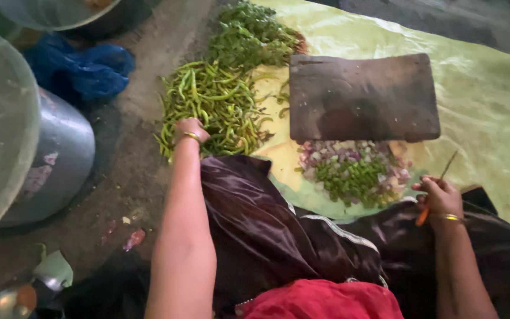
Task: The person sits on the floor and chops onions and green chiles on a wooden block using a knife.
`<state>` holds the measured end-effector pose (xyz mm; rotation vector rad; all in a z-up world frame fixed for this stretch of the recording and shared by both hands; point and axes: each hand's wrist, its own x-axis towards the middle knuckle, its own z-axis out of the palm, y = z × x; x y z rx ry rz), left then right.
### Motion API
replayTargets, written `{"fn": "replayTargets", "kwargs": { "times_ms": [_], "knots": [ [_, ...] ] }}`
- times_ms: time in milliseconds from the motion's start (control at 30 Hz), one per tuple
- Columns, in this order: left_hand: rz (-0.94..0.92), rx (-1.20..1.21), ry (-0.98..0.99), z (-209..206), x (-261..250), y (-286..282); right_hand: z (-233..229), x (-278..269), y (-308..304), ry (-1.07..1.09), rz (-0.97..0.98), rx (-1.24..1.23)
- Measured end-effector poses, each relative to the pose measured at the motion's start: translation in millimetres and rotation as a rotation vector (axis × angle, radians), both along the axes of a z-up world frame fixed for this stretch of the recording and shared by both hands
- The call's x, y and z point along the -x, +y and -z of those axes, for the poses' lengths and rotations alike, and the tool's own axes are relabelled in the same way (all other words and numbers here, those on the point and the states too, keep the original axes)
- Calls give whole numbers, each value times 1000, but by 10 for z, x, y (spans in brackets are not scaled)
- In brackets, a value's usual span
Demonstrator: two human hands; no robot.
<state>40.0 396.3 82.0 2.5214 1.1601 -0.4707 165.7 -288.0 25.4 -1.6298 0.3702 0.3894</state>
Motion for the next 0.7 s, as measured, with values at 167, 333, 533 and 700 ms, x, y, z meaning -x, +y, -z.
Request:
{"fn": "replayTargets", "kwargs": {
  "times_ms": [167,333,533,700],
  "knots": [
    [-4,-203,-97,229,-28,29,176,-56,70,-36,-48,64],
    [-48,-43,-292,400,-27,224,147,-15,68,-38,2,43],
    [-355,-133,-662,754,628,529,109,12,117,-21,-9,81],
    [-225,-39,-180,801,589,570,71,-3,168,-3,-41,166]
  ]
}}
